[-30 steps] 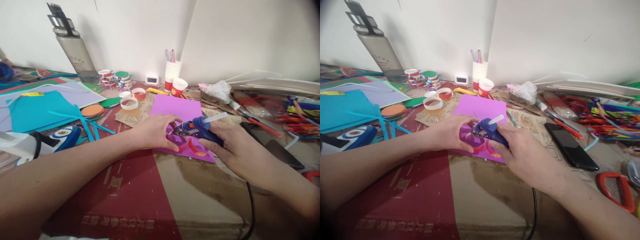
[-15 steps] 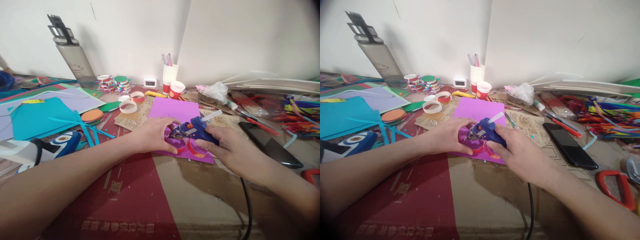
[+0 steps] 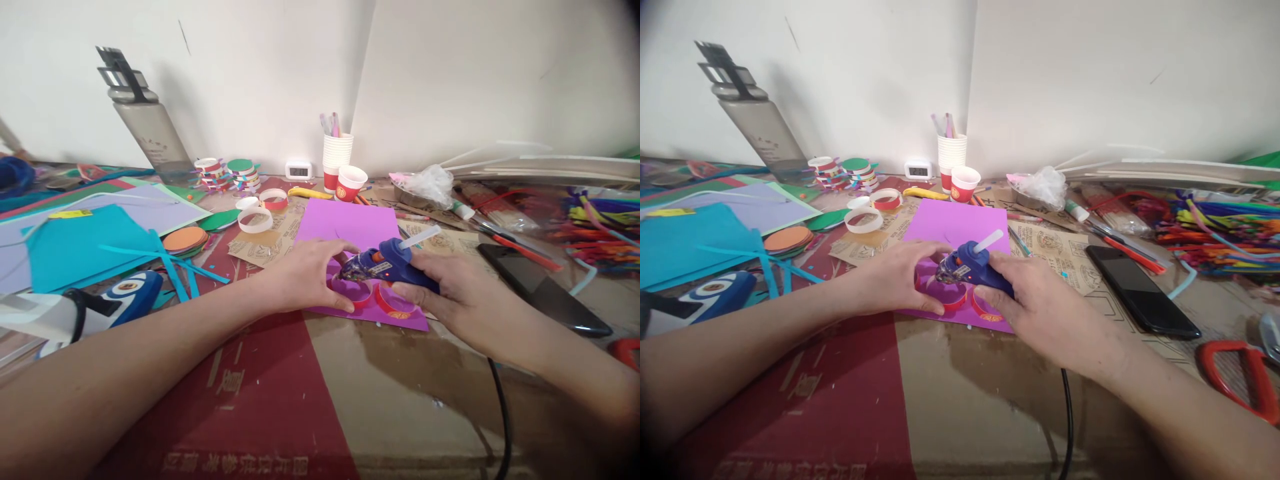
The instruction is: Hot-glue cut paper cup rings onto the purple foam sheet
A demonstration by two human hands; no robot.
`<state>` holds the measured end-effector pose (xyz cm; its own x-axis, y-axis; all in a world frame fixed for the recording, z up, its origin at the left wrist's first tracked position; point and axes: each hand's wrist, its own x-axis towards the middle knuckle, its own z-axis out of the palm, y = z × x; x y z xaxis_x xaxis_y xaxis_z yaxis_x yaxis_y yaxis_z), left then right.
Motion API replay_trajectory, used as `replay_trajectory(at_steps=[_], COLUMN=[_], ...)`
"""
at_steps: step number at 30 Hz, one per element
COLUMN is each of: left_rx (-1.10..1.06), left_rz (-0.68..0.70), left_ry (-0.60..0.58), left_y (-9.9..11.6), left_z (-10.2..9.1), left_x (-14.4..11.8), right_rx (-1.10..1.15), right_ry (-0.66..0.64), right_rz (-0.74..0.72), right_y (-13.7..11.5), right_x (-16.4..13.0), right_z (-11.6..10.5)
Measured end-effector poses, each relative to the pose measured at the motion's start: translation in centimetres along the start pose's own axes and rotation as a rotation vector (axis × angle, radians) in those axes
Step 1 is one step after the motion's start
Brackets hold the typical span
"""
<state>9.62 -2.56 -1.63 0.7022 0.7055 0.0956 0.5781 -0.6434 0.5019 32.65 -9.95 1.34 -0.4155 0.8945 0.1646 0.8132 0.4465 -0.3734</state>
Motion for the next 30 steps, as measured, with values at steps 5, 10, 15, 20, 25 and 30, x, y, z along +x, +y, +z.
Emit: replay_trajectory(at_steps=[5,10,15,20,25,30], left_rx=[0.020,0.046,0.038,0.024,0.004,-0.045], left_rz=[0.000,0.015,0.020,0.012,0.003,0.011], left_ry=[0.007,0.016,0.021,0.021,0.005,-0.008], left_y=[-0.13,0.03,0.27,0.44,0.60,0.67], left_z=[0.08,-0.06,-0.13,-0.12,-0.25,-0.40], left_x=[-0.06,-0.06,-0.13,-0.12,-0.06,-0.02], right_rx=[0.017,-0.025,-0.013,-0.048,-0.111,-0.139], right_ry=[-0.004,0.010,0.015,0.017,0.032,0.053], right_rz=[0.015,0.007,-0.003,0.004,-0.012,-0.067], right_y=[-0.17,-0.39,-0.64,-0.77,-0.70,-0.79], right_x=[0.00,-0.08,-0.04,-0.10,-0.50,-0.92], right_z=[0.33,0.52,0.50,0.49,0.30,-0.16])
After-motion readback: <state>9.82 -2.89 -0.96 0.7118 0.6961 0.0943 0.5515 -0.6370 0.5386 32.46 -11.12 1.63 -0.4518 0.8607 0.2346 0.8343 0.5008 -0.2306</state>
